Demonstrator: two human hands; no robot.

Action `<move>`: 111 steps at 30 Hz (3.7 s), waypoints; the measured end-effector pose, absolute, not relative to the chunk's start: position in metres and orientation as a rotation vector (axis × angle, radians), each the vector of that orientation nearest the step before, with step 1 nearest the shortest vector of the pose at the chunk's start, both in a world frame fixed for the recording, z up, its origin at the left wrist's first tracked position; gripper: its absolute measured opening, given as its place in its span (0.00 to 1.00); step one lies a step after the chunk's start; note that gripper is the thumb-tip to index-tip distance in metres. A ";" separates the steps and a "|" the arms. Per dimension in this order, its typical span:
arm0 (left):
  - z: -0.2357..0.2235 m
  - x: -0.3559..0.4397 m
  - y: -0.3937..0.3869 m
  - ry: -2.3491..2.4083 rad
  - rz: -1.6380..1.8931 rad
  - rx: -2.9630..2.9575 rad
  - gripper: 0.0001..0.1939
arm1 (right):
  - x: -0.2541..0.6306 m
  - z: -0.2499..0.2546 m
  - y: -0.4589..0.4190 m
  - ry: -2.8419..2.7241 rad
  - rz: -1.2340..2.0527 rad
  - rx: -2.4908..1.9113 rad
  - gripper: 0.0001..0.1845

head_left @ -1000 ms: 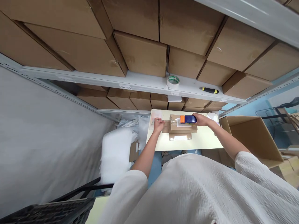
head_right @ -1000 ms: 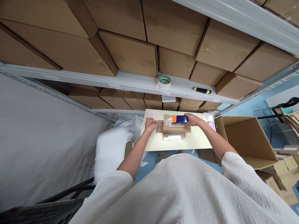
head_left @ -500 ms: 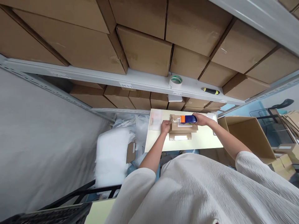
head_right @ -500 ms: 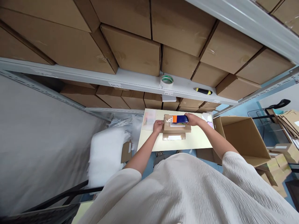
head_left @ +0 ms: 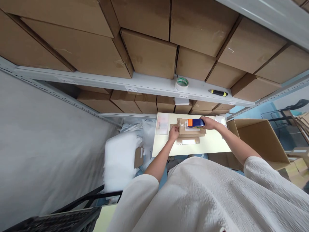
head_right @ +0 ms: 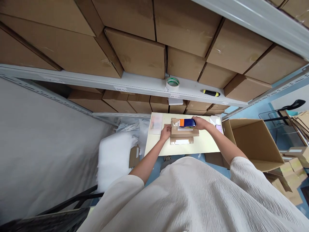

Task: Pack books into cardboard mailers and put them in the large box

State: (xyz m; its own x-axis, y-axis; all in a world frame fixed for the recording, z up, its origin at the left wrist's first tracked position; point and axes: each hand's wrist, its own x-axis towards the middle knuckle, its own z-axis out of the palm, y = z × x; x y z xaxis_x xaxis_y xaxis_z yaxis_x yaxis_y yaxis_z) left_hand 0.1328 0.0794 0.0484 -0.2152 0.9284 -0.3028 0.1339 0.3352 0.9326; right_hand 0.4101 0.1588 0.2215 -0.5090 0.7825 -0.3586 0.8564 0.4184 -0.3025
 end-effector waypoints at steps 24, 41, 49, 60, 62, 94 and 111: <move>0.080 0.104 0.109 1.477 0.210 1.908 0.61 | 0.407 0.233 0.153 2.387 -0.553 1.363 0.24; 0.099 0.115 0.109 1.574 -0.081 2.031 0.58 | 0.479 0.256 0.149 2.256 -0.512 1.414 0.21; 0.102 0.115 0.110 1.583 -0.137 2.031 0.58 | 0.590 0.236 0.144 2.207 -0.573 1.503 0.22; 0.105 0.119 0.114 1.623 -0.169 2.026 0.59 | 0.631 0.202 0.147 2.193 -0.640 1.528 0.28; 0.107 0.124 0.114 1.633 -0.162 2.044 0.60 | 0.625 0.197 0.150 2.175 -0.610 1.509 0.29; 0.093 0.191 0.095 1.462 -0.038 2.172 0.59 | 0.578 0.156 0.156 2.046 -0.578 1.527 0.30; 0.093 0.194 0.094 1.492 0.020 2.146 0.59 | 0.510 0.147 0.158 2.025 -0.324 1.478 0.33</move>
State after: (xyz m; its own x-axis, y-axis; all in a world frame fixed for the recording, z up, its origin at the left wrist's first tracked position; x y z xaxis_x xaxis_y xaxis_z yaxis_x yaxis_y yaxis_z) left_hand 0.1938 0.0939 0.0926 0.3926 0.8774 -0.2757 0.8698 -0.2568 0.4213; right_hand 0.5100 0.1579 0.1474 -0.1963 0.7775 -0.5974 0.9251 0.3488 0.1500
